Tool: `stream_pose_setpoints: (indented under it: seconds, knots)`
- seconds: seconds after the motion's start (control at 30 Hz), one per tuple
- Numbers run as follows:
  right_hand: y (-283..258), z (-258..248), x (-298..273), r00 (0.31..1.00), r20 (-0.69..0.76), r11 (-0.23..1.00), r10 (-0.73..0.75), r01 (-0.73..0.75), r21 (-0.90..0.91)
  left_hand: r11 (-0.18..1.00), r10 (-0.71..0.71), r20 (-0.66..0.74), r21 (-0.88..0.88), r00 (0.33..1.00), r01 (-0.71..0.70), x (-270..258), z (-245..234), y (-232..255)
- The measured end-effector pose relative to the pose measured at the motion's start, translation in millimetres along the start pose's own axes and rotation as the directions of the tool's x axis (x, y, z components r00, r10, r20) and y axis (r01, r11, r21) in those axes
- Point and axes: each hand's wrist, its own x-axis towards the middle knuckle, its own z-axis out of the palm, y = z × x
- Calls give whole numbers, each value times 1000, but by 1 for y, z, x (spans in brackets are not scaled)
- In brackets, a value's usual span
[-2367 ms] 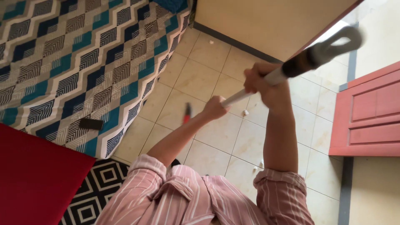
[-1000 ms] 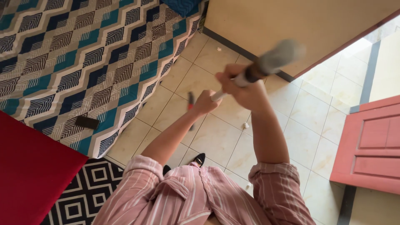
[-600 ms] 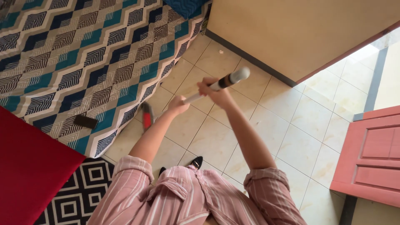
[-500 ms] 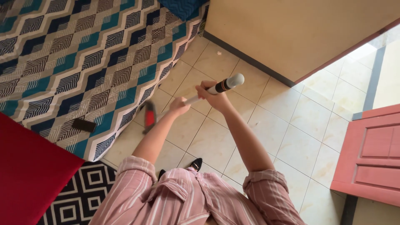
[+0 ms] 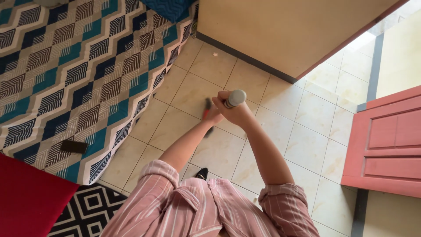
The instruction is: Sweeping scraps of paper from a tiled floor into a pile using a broom.
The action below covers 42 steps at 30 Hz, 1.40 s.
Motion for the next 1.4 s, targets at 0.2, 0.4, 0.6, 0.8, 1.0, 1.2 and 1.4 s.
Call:
stream_pose_setpoints:
  seconds: [0.2, 0.4, 0.6, 0.8, 1.0, 1.2, 1.4]
  knots:
    - [-43, -33, -5, 996, -75, 997, 39, -34, 74, 990, 100, 74, 97, 992, -106, 6, 6, 37]
    - [-69, -78, -22, 978, -179, 923, -104, 163, 350, 934, -61, 41, 355, 997, 42, -26, -12, 105]
    - [-29, -46, 19, 986, -133, 785, -100, 161, 598, 816, -139, -163, 541, 977, 206, -40, -65, 51]
    - [30, 37, 45, 995, 51, 877, -87, 52, 478, 705, -293, -197, 616, 936, 351, -46, -128, -27]
    - [46, 27, 40, 995, 25, 919, -93, 76, 386, 724, -277, -212, 595, 937, 349, -27, -101, -49]
    - [38, -16, 18, 999, 9, 977, -48, 45, 209, 853, -204, -161, 454, 966, 256, -5, -23, -33]
    - [18, -24, -10, 996, 64, 994, -65, 58, 98, 984, 1, -48, 179, 999, 8, 0, 27, -37]
